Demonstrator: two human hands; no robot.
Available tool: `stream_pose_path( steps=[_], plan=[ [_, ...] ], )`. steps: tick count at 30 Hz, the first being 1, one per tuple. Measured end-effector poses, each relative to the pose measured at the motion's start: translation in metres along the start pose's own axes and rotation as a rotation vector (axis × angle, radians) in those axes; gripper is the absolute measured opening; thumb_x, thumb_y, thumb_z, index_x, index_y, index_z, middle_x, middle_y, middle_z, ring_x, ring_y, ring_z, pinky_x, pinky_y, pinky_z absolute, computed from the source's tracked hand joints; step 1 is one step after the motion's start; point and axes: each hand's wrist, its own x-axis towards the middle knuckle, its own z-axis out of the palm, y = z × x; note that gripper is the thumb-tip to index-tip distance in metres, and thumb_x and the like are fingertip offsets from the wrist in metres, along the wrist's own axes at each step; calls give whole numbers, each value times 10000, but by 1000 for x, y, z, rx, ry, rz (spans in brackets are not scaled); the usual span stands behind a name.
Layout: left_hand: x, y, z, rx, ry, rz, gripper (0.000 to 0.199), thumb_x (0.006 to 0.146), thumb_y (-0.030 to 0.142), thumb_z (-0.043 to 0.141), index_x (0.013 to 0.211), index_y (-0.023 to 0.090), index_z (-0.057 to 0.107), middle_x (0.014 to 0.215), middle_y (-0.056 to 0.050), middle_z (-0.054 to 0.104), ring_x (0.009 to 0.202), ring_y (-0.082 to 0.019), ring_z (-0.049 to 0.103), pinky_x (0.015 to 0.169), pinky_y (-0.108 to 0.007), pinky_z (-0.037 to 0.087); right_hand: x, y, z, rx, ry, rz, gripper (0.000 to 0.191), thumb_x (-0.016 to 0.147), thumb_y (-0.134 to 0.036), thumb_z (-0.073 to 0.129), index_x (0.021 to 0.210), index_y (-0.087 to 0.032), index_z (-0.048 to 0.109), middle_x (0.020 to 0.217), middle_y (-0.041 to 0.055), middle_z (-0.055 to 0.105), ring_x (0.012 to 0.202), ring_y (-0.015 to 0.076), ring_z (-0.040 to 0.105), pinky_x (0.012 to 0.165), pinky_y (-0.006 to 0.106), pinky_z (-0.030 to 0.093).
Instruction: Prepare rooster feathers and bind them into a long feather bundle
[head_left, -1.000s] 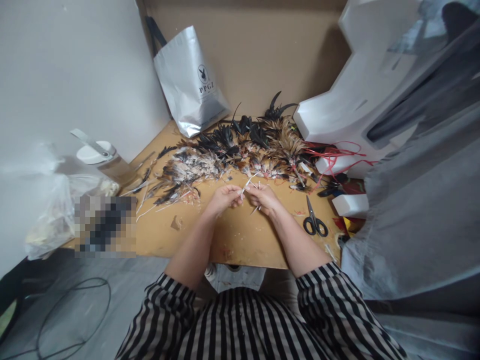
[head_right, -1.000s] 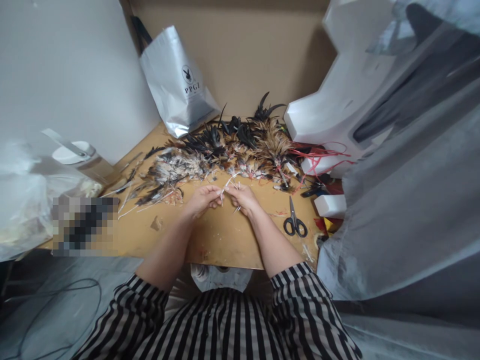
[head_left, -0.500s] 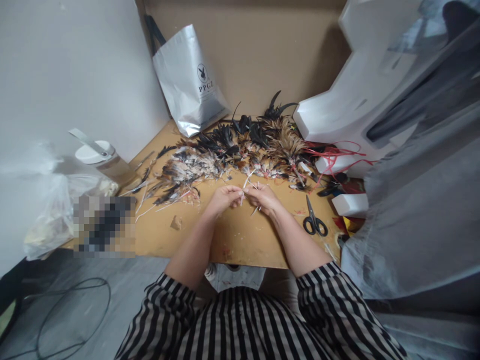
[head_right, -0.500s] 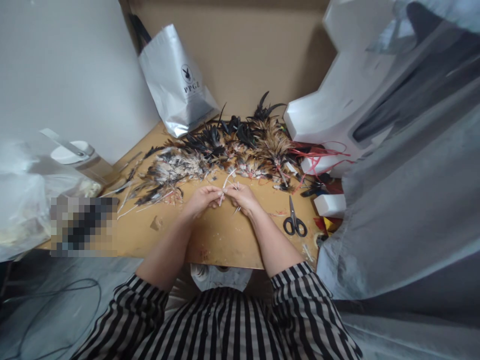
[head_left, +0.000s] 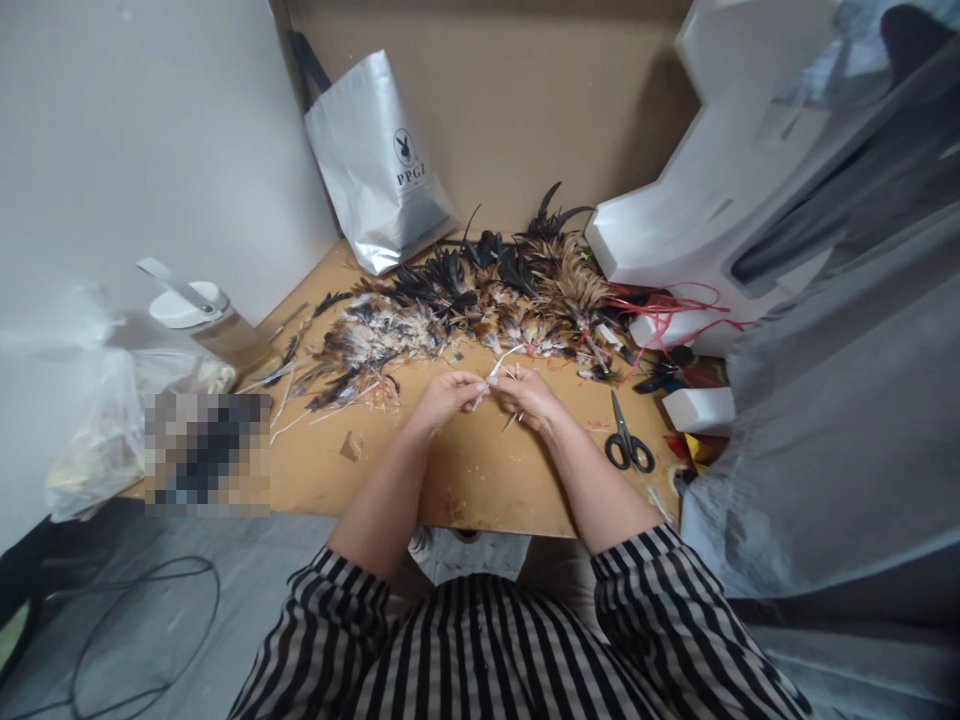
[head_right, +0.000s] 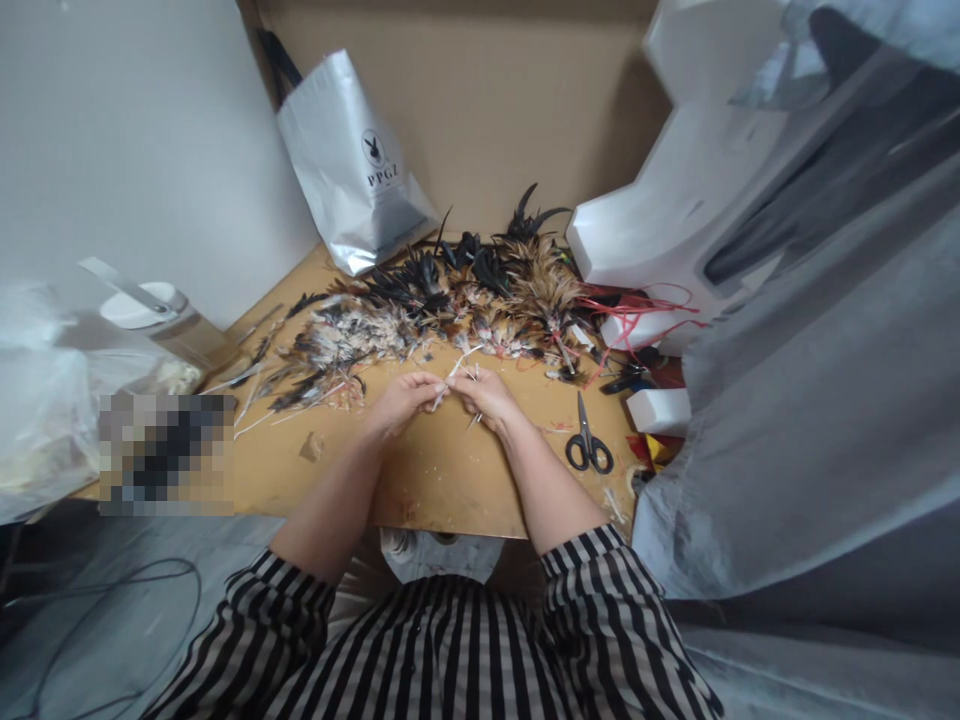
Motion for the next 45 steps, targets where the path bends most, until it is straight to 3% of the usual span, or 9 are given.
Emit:
stream_pose_path(
  steps=[10, 22, 30, 38, 45],
  plan=[
    [0, -2, -1, -36, -48, 15, 268, 570, 306, 741, 697, 126, 587, 503, 27, 524, 460, -60, 443, 488, -202, 307, 1, 1, -6, 132, -79, 50, 301, 587, -274, 735, 605, -166, 455, 421, -121, 254, 350, 4, 155, 346, 153, 81],
    [0, -5, 1, -82, -48, -53, 328, 520, 309, 778, 725, 122, 603, 500, 23, 521, 437, -54, 428, 454, -194, 272, 1, 1, -5, 114, -24, -1, 264, 566, -260, 741, 700, -162, 536, 424, -109, 330, 340, 6, 195, 349, 159, 98],
    [-1, -5, 0, -79, -53, -75, 330, 541, 323, 769, 734, 129, 585, 509, 21, 528, 421, -48, 424, 437, -187, 265, 4, 2, -8, 177, 31, -10, 280, 583, -294, 748, 641, -155, 512, 439, -100, 338, 348, 1, 160, 340, 166, 77],
    [0, -6, -2, -60, -93, -57, 308, 606, 353, 731, 772, 120, 618, 600, -9, 574, 459, -48, 463, 464, -185, 310, 0, 1, -5, 80, -35, 8, 262, 593, -305, 739, 646, -150, 534, 400, -107, 306, 340, 9, 184, 345, 165, 99],
    [-1, -3, -2, -102, -64, -101, 302, 552, 299, 768, 725, 114, 604, 556, 15, 534, 438, -32, 425, 447, -167, 293, 1, 4, -7, 67, -106, 26, 247, 619, -303, 724, 654, -146, 536, 410, -110, 290, 350, 8, 168, 345, 162, 97]
  ],
)
